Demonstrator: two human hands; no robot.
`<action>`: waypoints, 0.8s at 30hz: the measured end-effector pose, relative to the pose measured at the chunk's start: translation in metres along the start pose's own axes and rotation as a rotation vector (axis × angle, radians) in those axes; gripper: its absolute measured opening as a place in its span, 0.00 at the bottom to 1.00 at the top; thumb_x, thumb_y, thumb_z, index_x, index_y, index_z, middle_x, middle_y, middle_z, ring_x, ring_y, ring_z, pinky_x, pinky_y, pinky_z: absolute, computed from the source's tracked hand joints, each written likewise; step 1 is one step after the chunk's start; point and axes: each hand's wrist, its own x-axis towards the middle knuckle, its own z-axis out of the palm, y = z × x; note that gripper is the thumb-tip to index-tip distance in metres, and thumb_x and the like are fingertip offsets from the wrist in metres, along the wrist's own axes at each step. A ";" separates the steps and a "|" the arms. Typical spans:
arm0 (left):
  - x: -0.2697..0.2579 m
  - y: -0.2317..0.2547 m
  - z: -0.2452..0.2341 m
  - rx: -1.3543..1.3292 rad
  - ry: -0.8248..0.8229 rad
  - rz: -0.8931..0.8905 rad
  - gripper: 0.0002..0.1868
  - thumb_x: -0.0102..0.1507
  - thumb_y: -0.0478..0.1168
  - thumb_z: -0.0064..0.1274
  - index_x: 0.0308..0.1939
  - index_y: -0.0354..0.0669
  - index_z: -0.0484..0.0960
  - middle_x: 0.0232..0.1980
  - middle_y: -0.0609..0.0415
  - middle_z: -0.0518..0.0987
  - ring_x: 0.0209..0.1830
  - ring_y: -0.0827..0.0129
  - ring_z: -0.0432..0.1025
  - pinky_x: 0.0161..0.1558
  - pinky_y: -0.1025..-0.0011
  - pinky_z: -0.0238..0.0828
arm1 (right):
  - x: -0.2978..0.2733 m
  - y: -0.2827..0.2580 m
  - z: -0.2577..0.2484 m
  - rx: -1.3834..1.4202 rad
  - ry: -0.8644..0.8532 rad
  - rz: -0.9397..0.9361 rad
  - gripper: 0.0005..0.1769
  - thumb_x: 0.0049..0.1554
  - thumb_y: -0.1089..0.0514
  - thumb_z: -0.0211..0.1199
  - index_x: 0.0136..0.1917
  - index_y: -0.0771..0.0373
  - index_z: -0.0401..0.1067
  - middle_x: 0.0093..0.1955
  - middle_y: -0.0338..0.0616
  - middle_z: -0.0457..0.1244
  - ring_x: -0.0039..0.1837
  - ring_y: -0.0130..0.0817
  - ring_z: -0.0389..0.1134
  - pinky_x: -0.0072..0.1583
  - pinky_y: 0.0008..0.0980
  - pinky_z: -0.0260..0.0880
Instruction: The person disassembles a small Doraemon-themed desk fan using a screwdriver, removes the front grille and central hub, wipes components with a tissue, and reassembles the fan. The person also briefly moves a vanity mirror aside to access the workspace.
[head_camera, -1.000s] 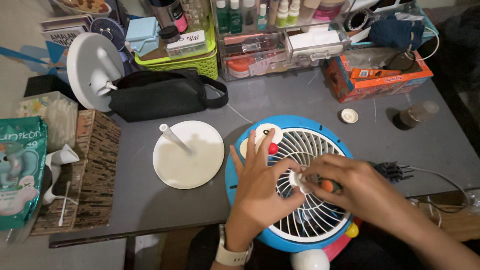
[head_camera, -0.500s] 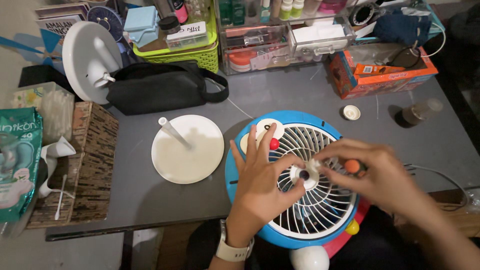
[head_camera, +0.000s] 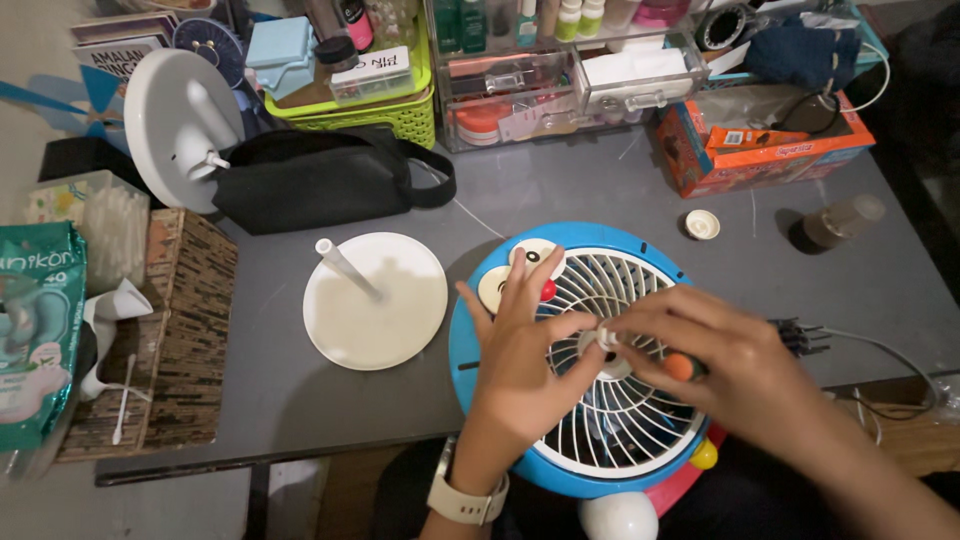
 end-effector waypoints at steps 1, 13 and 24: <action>0.000 -0.002 0.001 -0.013 0.000 0.007 0.08 0.56 0.43 0.62 0.39 0.50 0.89 0.77 0.46 0.66 0.83 0.41 0.45 0.70 0.25 0.07 | 0.001 -0.002 0.000 0.002 -0.004 0.004 0.22 0.43 0.62 0.75 0.53 0.61 0.79 0.49 0.40 0.70 0.50 0.34 0.74 0.50 0.32 0.75; 0.002 -0.016 0.005 -0.221 0.102 0.026 0.08 0.62 0.44 0.64 0.45 0.54 0.88 0.68 0.59 0.78 0.82 0.46 0.56 0.73 0.29 0.04 | 0.017 -0.012 -0.004 0.075 0.114 0.085 0.16 0.48 0.61 0.73 0.52 0.62 0.80 0.49 0.42 0.73 0.51 0.32 0.76 0.52 0.29 0.75; 0.004 -0.012 -0.004 -0.388 0.140 -0.026 0.07 0.58 0.47 0.68 0.36 0.53 0.88 0.62 0.60 0.82 0.79 0.54 0.65 0.77 0.35 0.11 | 0.014 0.013 0.002 0.679 -0.006 0.604 0.13 0.50 0.62 0.71 0.49 0.69 0.83 0.46 0.45 0.76 0.47 0.25 0.75 0.50 0.25 0.75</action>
